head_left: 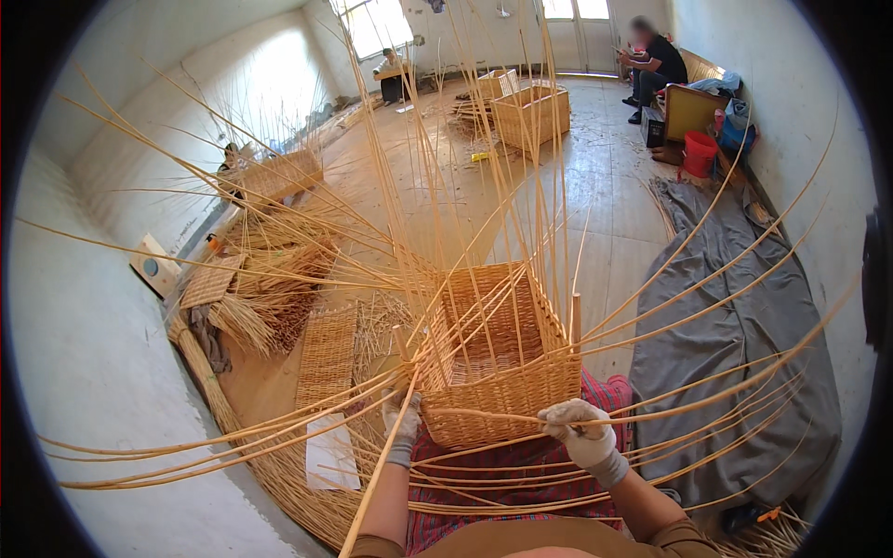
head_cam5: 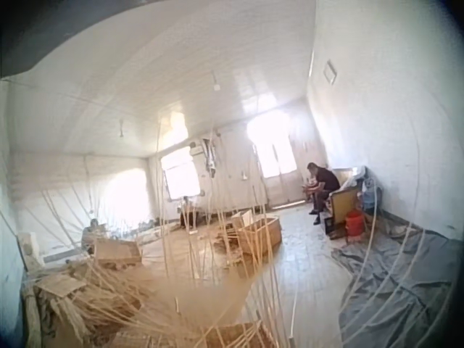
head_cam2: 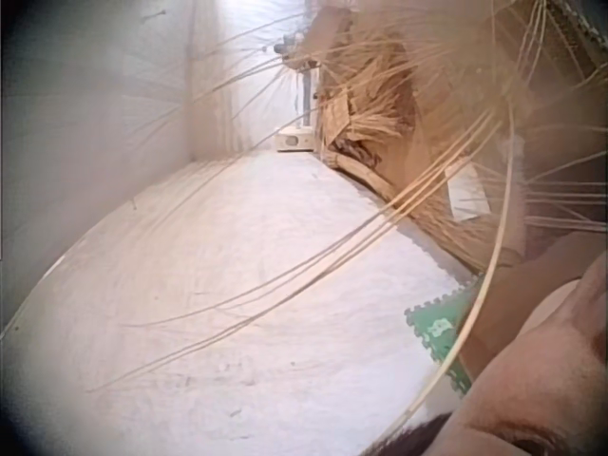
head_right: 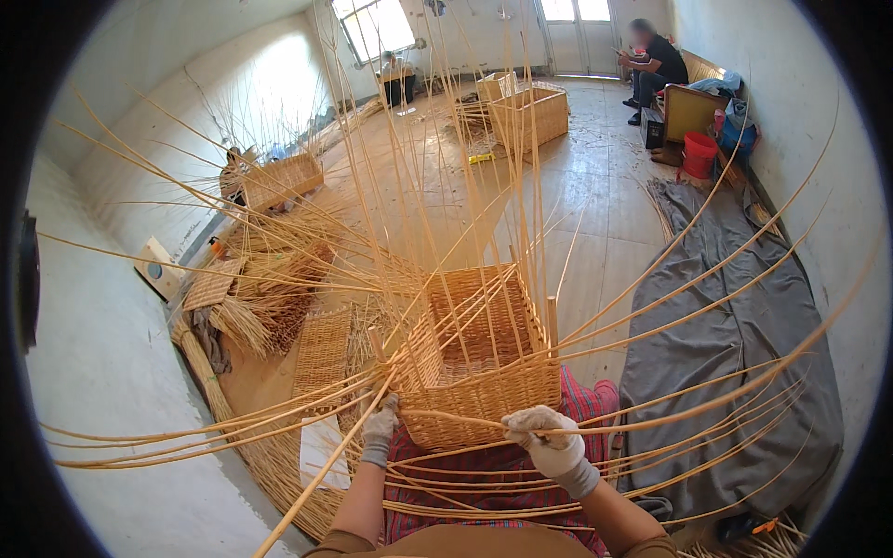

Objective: Weaving a rectangular wicker basket by hand.

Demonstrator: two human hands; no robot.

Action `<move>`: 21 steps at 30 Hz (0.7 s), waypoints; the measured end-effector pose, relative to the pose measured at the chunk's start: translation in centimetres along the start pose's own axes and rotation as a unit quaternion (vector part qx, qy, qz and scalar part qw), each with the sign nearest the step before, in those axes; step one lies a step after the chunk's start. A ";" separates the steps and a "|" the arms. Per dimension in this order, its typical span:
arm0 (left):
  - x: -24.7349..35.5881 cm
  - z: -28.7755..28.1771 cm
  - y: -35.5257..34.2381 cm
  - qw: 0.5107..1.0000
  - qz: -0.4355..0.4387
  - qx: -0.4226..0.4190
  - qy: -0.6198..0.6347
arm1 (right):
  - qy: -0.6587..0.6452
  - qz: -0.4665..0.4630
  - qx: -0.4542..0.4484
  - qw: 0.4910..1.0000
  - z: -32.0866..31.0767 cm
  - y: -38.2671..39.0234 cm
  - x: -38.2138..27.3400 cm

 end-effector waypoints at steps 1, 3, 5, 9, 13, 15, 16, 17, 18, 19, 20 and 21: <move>-0.2 -0.3 -0.2 0.996 0.027 0.003 0.080 | -0.033 -0.025 0.020 0.999 0.1 0.0 -0.5; -0.5 -0.5 -0.3 0.998 0.003 0.005 0.070 | -0.075 0.053 0.056 0.994 0.4 -0.1 0.8; -0.7 0.4 0.3 0.998 -0.054 -0.005 -0.010 | -0.087 0.085 0.058 0.991 1.1 -0.1 1.3; 3.8 4.2 2.4 0.997 0.070 -0.002 -0.013 | -0.070 0.069 0.057 0.994 1.7 0.0 1.3; 8.2 8.4 5.1 0.949 0.205 0.000 -0.240 | -0.061 0.081 0.106 0.989 0.8 0.1 2.1; 9.1 10.1 5.7 0.906 0.254 -0.035 -0.337 | -0.027 0.100 0.130 0.986 0.5 0.1 2.9; 9.2 10.1 5.6 0.906 0.245 -0.033 -0.344 | -0.012 0.100 0.141 0.985 0.4 0.1 3.1; 9.6 10.8 5.9 0.878 0.282 -0.060 -0.382 | -0.030 0.117 0.128 0.984 0.8 0.1 3.6; 9.7 10.7 5.7 0.884 0.282 -0.073 -0.367 | -0.078 0.109 0.120 0.984 1.2 -0.1 3.9; 9.4 9.9 5.0 0.925 0.238 -0.070 -0.286 | -0.063 0.111 0.123 0.984 1.4 -0.3 4.2; 9.0 9.2 4.2 0.958 0.201 -0.071 -0.193 | -0.055 0.106 0.121 0.985 1.6 -0.5 4.5; 8.5 8.5 3.5 0.978 0.153 -0.064 -0.127 | -0.046 0.106 0.119 0.986 1.9 -0.7 4.8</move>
Point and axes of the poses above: each hand's wrist, its own y-axis away from the middle knuckle, its own z-axis out of the palm, x = y × z, the point moved 8 cm from there along -y, towards the middle knuckle, and after that the axes turned 12 degrees about y, right-handed, at the moved point
